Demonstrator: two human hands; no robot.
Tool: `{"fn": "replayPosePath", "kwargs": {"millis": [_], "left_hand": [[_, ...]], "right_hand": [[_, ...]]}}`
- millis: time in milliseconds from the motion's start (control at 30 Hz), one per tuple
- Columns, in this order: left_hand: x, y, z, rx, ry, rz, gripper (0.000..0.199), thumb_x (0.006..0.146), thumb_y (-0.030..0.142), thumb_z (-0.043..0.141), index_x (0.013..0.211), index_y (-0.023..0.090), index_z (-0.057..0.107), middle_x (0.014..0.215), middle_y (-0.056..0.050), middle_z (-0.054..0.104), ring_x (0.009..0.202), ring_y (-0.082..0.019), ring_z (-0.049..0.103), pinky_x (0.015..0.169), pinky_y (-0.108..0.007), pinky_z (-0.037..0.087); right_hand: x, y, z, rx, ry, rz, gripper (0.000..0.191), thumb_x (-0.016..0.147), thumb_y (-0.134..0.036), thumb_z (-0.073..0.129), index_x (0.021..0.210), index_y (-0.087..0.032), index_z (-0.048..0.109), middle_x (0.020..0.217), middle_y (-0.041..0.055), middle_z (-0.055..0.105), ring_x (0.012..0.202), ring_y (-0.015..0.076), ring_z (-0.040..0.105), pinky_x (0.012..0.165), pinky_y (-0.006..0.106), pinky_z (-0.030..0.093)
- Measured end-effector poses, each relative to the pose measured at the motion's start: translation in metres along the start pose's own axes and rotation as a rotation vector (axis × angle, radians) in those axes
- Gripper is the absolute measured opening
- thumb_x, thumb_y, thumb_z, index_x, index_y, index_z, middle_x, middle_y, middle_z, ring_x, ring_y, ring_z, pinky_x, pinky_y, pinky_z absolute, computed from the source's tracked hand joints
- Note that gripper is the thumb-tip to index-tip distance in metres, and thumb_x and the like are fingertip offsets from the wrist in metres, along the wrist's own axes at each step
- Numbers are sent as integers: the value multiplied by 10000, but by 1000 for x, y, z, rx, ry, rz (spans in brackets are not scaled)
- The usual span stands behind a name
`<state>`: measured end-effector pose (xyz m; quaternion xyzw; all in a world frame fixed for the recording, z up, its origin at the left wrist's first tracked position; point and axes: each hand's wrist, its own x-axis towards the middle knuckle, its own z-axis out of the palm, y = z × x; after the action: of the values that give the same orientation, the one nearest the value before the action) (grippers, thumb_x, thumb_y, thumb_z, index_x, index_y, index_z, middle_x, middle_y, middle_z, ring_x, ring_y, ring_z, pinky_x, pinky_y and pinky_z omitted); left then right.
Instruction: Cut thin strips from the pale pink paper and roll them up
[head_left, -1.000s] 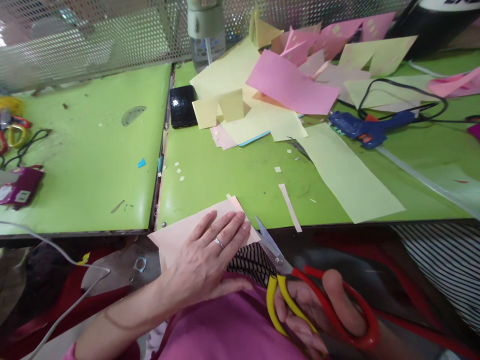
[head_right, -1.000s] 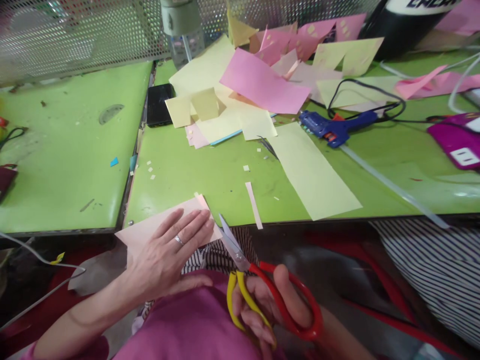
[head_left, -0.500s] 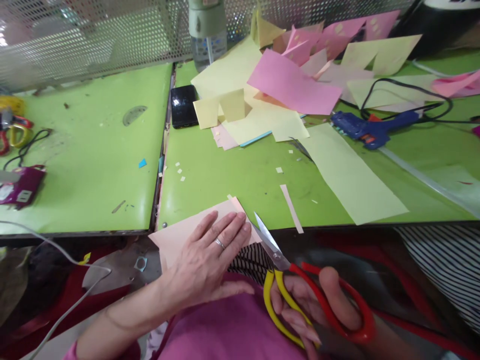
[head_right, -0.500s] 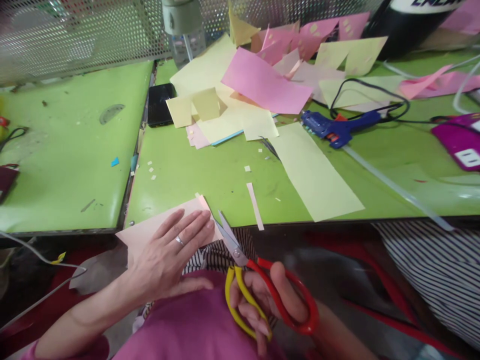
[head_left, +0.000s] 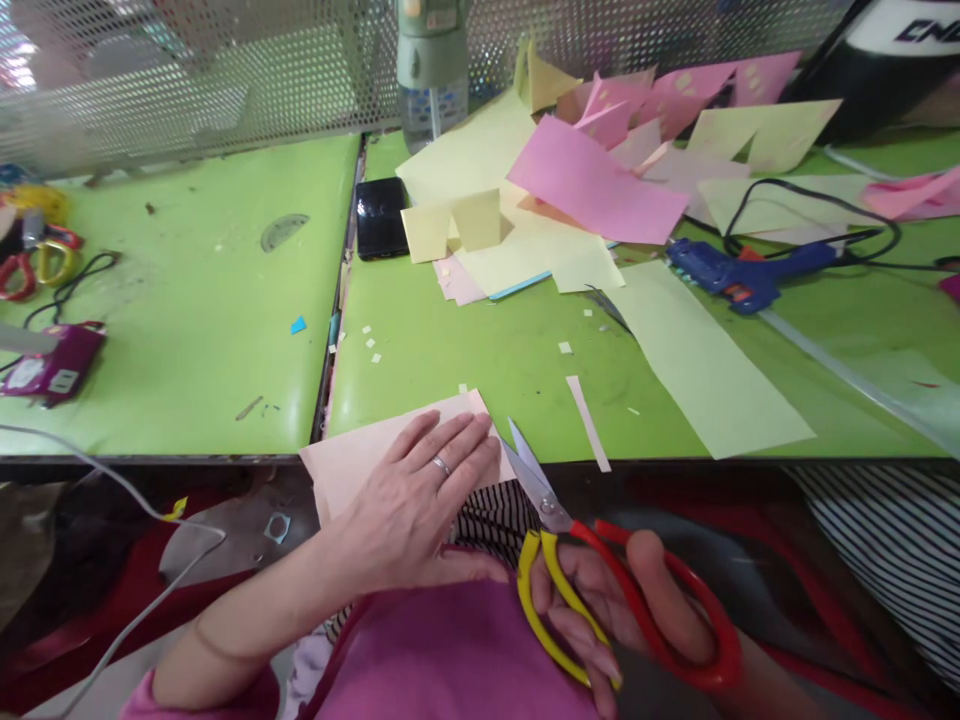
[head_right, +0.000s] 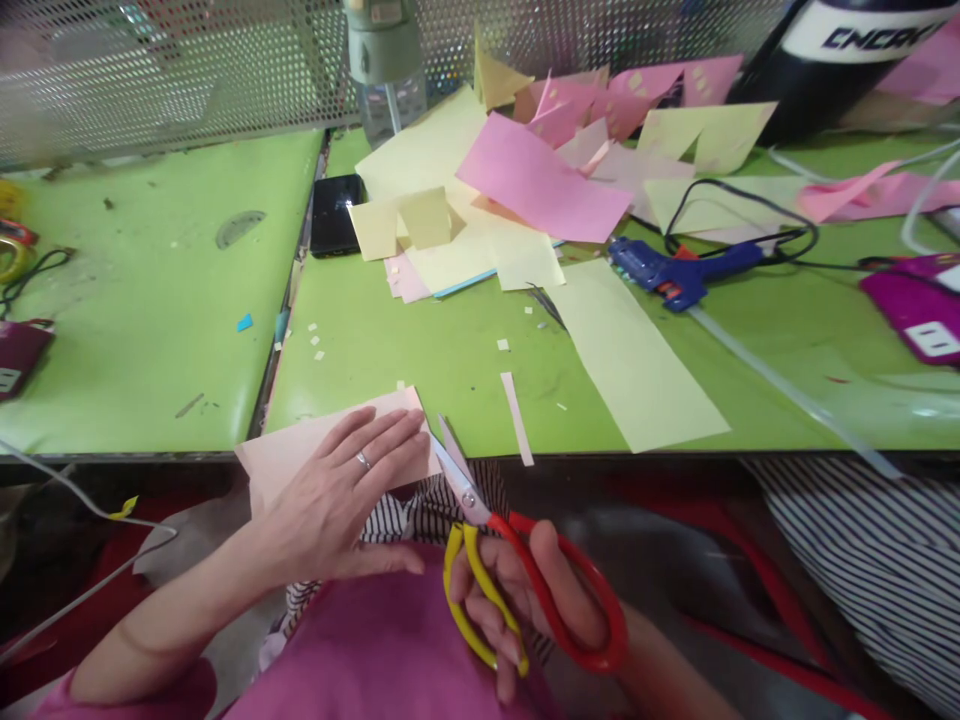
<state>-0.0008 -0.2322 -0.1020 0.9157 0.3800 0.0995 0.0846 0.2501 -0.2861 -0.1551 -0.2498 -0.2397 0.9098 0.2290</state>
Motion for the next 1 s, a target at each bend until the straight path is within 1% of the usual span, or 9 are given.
{"fn": "replayPosePath", "kwargs": {"millis": [133,233,300,400,533,667,767,867,1000], "left_hand": [[-2,-4,2,26,-19,30,932,849,786,345,1482,103,314,1553,-165,337,1475,-267,235,1210,-457,186],[-3,-6,3,41,-25,42,951,847,790,335,1494,94,296,1570,-161,300,1475,-272,231,1212,-457,176],[-4,-6,3,52,-23,46,955,848,788,335,1498,91,288,1577,-158,287,1474,-275,232,1214,-454,166],[-3,-6,3,56,-18,48,956,846,794,321,1494,92,301,1575,-159,291,1469,-282,245,1211,-456,174],[-3,-5,3,58,-13,49,937,855,781,335,1492,94,305,1575,-161,289,1472,-284,238,1208,-459,187],[-3,-6,3,53,-10,49,944,848,784,345,1490,93,309,1574,-162,290,1471,-285,239,1207,-462,193],[-4,-6,3,55,-6,35,960,841,794,338,1495,92,299,1579,-156,281,1470,-281,243,1215,-462,161],[-3,-6,2,50,-5,25,960,842,795,335,1502,99,284,1583,-146,275,1472,-271,241,1220,-452,133],[-2,-4,-1,7,-21,5,1009,815,828,303,1511,100,263,1567,-146,320,1464,-260,263,1217,-437,154]], "right_hand": [[3,-3,6,-18,22,-32,907,706,-917,267,996,-132,619,618,-27,475,402,72,465,398,209,510],[3,-2,7,-28,-8,-11,912,680,-930,283,983,-140,622,612,-25,480,412,78,472,408,221,522],[3,-1,7,-14,-2,-12,906,686,-928,279,975,-141,623,608,-25,479,414,76,468,416,219,526],[2,-1,7,0,26,-27,884,712,-911,272,960,-142,627,612,-26,477,403,66,461,412,207,519],[3,-1,6,-5,4,-23,894,686,-925,287,945,-140,628,617,-29,470,402,72,463,401,228,521],[6,-2,7,-7,15,-40,903,696,-923,253,952,-139,622,626,-32,455,403,65,438,397,238,521],[9,-4,8,1,-27,-26,914,721,-910,213,946,-123,619,649,-24,455,431,63,426,424,257,539],[10,-7,7,3,-52,-11,878,751,-888,250,945,-113,615,653,-24,453,441,59,420,440,267,546],[9,-4,1,15,-41,14,873,716,-907,303,932,-123,621,646,-22,472,423,56,434,444,271,552]]}}
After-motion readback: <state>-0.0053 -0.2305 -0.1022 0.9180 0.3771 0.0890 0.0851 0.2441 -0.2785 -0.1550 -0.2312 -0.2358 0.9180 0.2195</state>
